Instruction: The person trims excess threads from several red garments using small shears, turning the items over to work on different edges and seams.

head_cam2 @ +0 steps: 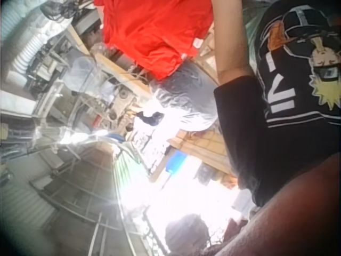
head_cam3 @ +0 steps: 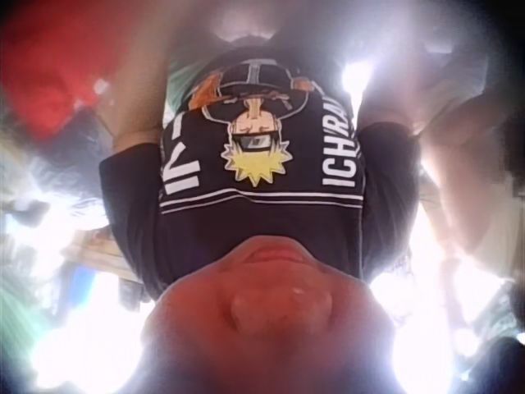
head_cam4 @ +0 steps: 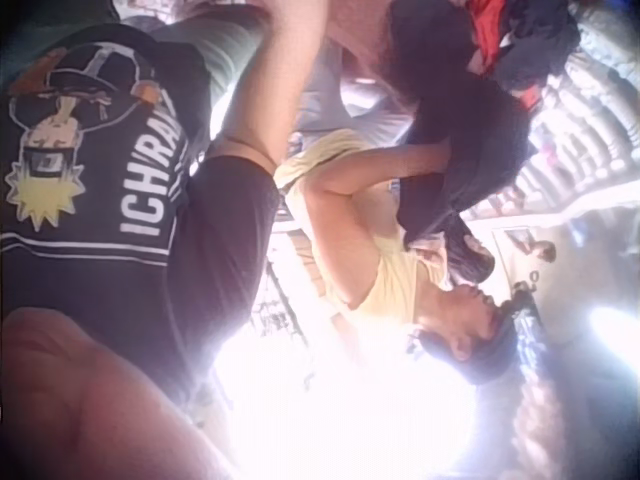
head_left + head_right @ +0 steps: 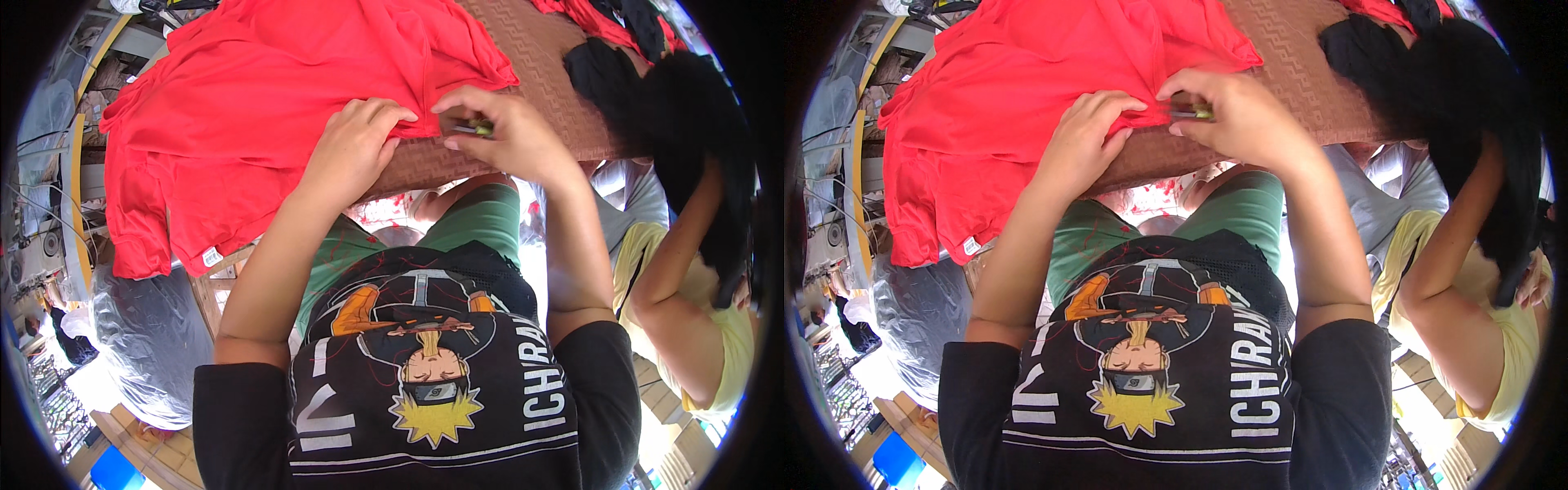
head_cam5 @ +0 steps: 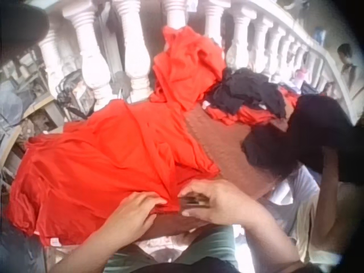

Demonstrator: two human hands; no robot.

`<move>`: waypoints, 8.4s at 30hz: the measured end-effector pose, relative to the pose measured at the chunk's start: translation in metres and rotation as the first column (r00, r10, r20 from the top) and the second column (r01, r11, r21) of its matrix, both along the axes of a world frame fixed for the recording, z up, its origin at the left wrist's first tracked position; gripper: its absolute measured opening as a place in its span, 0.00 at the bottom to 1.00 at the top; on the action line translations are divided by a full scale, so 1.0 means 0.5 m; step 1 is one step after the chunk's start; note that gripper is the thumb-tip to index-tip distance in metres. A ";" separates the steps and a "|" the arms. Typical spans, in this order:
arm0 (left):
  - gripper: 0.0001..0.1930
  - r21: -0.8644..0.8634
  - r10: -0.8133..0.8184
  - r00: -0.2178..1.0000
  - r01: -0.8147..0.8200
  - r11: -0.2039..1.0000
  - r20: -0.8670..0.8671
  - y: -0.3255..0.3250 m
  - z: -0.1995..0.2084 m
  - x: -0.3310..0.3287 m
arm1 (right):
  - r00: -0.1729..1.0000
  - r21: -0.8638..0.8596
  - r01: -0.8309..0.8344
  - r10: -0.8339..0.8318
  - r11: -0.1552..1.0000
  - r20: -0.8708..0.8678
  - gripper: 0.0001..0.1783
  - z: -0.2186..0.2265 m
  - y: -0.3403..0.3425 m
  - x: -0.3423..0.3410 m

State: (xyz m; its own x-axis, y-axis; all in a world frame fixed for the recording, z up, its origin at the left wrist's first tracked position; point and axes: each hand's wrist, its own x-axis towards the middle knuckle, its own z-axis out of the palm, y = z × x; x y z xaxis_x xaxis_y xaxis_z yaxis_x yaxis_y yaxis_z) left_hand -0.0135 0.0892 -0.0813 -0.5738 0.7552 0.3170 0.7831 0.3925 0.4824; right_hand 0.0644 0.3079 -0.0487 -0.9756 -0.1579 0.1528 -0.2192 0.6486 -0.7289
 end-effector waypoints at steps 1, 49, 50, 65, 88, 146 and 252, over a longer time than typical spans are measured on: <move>0.08 0.029 0.011 1.000 -0.011 1.000 0.011 0.006 -0.010 -0.004 | 0.999 0.031 0.017 -0.018 0.999 0.041 0.18 -0.011 -0.007 -0.005; 0.09 -0.286 -0.178 0.951 0.250 0.925 0.254 -0.118 0.241 0.065 | 0.866 0.078 0.347 -0.288 0.934 -0.409 0.14 0.076 -0.022 0.049; 0.10 -0.256 -0.103 0.911 0.219 0.942 0.399 -0.099 0.233 0.061 | 0.865 0.060 0.359 -0.308 0.932 -0.397 0.14 0.081 -0.025 0.049; 0.09 0.099 0.075 0.993 -0.083 0.992 0.087 0.030 -0.022 0.053 | 0.901 0.043 0.347 -0.320 0.937 -0.294 0.14 0.043 -0.015 0.032; 0.10 -0.138 -0.141 0.587 0.404 0.904 0.797 -0.021 0.107 0.022 | 0.927 0.072 0.333 -0.312 0.940 -0.208 0.14 0.008 -0.003 0.041; 0.07 0.347 0.216 0.937 -0.307 0.886 0.275 0.026 0.067 0.046 | 0.883 0.268 0.284 -0.142 0.921 -0.448 0.09 0.046 -0.078 0.031; 0.17 0.543 -0.352 0.436 -0.468 0.697 0.828 -0.014 0.066 0.040 | 0.952 -0.529 0.158 -0.271 0.834 -0.143 0.08 0.002 -0.119 0.004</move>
State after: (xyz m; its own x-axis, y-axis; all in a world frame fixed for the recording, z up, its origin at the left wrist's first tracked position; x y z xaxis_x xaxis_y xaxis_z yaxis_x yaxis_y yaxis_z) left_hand 0.0067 0.0820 -0.0483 -0.8474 0.5305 -0.0213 -0.2133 -0.3035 0.9286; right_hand 0.0665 0.2482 -0.0478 -0.9134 0.2062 0.3509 -0.2977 0.2493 -0.9215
